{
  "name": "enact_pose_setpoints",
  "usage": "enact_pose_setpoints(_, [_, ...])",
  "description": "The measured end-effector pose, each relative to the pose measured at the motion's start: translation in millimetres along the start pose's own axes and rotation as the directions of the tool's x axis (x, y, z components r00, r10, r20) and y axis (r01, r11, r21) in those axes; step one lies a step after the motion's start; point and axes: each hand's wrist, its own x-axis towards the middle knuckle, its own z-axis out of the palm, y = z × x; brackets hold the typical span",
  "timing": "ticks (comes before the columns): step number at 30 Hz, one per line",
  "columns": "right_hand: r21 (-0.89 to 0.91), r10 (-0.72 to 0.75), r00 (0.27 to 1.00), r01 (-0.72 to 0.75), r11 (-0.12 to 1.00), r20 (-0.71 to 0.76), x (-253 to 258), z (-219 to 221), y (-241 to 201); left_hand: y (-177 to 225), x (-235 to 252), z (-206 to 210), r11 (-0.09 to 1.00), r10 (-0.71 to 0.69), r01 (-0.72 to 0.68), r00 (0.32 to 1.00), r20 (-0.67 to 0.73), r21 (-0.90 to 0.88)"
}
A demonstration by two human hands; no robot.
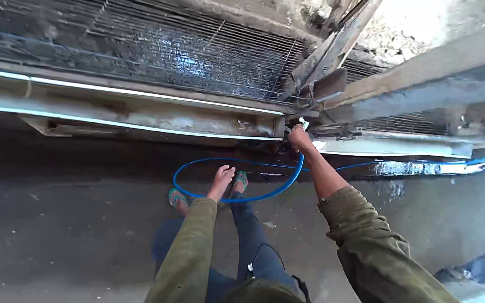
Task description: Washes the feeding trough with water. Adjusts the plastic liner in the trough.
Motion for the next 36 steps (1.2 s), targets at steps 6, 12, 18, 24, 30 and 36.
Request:
enact_pose_setpoints(6, [-0.233, 0.0, 0.995, 0.023, 0.972, 0.095, 76, -4, -16, -8, 94, 90, 0.925, -0.006, 0.02, 0.999, 0.038, -0.379])
enact_pose_setpoints(12, [-0.234, 0.012, 0.973, 0.044, 0.971, 0.231, 117, 8, -12, -19, 179, 153, 0.755, 0.039, -0.021, 0.999, 0.014, -0.656])
enact_pose_setpoints(18, [-0.229, 0.056, 0.928, 0.032, 0.973, 0.368, 134, 19, -18, -28, 205, 185, 0.671, 0.086, -0.082, 0.996, -0.032, -0.737])
enact_pose_setpoints(24, [-0.496, 0.093, 0.941, 0.086, 0.864, 0.325, 127, 20, -38, -25, 215, 198, 0.683, 0.109, -0.17, 0.985, -0.131, -0.71])
enact_pose_setpoints(30, [-0.545, 0.077, 0.891, 0.204, 0.813, 0.448, 140, 31, -44, -35, 200, 196, 0.773, 0.101, -0.143, 0.99, -0.102, -0.619])
enact_pose_setpoints(36, [-0.147, -0.042, 0.797, 0.163, 0.976, 0.603, 155, 49, -50, -61, 160, 168, 0.905, -0.085, 0.062, 0.996, -0.036, -0.421])
